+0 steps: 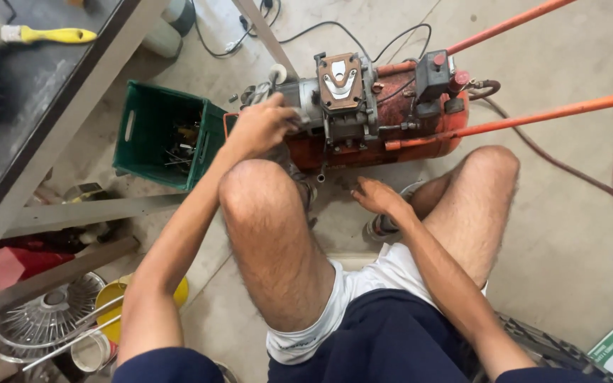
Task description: Repairing and maintaining an air compressor by tightening bolts, cleaning components, and assembling parts.
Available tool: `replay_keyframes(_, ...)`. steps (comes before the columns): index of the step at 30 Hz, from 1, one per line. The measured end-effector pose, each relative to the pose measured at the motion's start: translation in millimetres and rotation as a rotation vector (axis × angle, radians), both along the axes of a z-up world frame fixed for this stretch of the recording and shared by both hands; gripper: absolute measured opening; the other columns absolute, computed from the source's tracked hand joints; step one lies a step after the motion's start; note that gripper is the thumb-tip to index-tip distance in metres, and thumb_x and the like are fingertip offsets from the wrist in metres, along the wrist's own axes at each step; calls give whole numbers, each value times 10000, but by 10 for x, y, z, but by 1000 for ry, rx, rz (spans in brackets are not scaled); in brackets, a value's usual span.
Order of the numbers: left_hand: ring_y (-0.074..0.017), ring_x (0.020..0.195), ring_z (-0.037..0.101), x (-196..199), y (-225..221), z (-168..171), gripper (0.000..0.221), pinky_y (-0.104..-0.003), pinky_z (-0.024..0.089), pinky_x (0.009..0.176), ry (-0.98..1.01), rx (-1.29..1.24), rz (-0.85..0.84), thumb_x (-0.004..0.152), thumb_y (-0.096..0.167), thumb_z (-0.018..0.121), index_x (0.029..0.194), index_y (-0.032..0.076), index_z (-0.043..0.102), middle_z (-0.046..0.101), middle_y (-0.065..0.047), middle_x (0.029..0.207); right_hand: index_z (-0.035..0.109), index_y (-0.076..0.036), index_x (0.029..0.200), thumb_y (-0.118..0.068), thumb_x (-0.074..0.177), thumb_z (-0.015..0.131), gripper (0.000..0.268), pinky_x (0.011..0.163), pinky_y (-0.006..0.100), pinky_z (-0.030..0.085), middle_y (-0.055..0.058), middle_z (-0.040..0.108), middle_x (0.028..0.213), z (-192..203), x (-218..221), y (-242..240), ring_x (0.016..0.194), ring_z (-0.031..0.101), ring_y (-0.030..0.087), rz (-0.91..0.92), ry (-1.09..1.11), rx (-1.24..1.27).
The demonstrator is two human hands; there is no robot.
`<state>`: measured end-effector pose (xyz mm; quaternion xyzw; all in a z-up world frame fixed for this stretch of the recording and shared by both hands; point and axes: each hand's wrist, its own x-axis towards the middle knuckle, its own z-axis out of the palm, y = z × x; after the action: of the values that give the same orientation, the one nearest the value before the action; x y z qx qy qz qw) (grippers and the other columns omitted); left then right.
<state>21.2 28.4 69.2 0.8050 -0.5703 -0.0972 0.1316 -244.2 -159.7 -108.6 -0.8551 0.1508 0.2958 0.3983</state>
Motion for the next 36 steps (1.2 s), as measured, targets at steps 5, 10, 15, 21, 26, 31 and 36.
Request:
replay_keyframes(5, -354, 849, 724, 23, 185, 1044, 62, -456, 569, 709, -78, -268, 147, 961, 252, 765, 1015, 259, 735, 629, -23, 1036, 468, 33, 1494, -390, 1013, 520, 643, 1038, 580, 491, 293, 609, 1399, -32, -28, 20, 1286, 600, 456, 13, -28, 3)
replay_keyframes(10, -289, 684, 637, 298, 476, 1327, 187, -401, 509, 612, -438, -345, 237, 991, 164, 793, 1145, 67, 749, 624, -80, 1061, 550, 3, 1309, -356, 995, 527, 478, 936, 488, 520, 199, 702, 1210, -64, 11, 90, 1096, 665, 405, 29, -159, -86)
replay_keyframes(15, -338, 898, 648, 332, 680, 824, 410, -430, 537, 786, -77, -91, 231, 806, 86, 753, 1204, 57, 661, 578, -120, 1156, 523, 34, 1385, -394, 981, 521, 588, 1018, 445, 495, 202, 645, 1346, -445, 12, 64, 1208, 620, 397, 60, -241, -73)
replay_keyframes(21, -331, 1100, 628, 172, 570, 1116, 515, -415, 533, 982, -275, -663, 421, 770, -204, 565, 1237, -2, 642, 583, -142, 1258, 548, -11, 1280, -371, 987, 527, 465, 927, 486, 524, 200, 698, 1202, -306, 16, 107, 1089, 664, 410, 59, -104, -63)
replay_keyframes(26, -330, 1181, 574, 50, 544, 1358, 422, -445, 472, 1070, -310, -884, 534, 880, -193, 671, 1249, 0, 601, 539, -135, 1280, 558, -23, 1261, -365, 978, 536, 445, 888, 506, 535, 221, 711, 1167, -312, 40, 101, 1056, 677, 434, 59, -113, -57)
replay_keyframes(31, -327, 1271, 545, 131, 764, 1085, 494, -426, 421, 1086, 298, -417, 571, 1101, 346, 429, 1451, -2, 412, 532, -219, 1417, 561, -25, 1267, -362, 987, 537, 439, 876, 488, 542, 187, 730, 1115, -229, 87, 106, 1007, 695, 399, 62, -86, -27)
replay_keyframes(36, -472, 1293, 541, 96, 1075, -223, 807, -594, 411, 1095, 489, 610, 658, 866, 615, 500, 1376, -10, 521, 585, -318, 1328, 547, 19, 1421, -419, 1009, 516, 603, 1005, 595, 516, 288, 673, 1304, -122, 181, 105, 1232, 638, 460, 70, 16, 5)
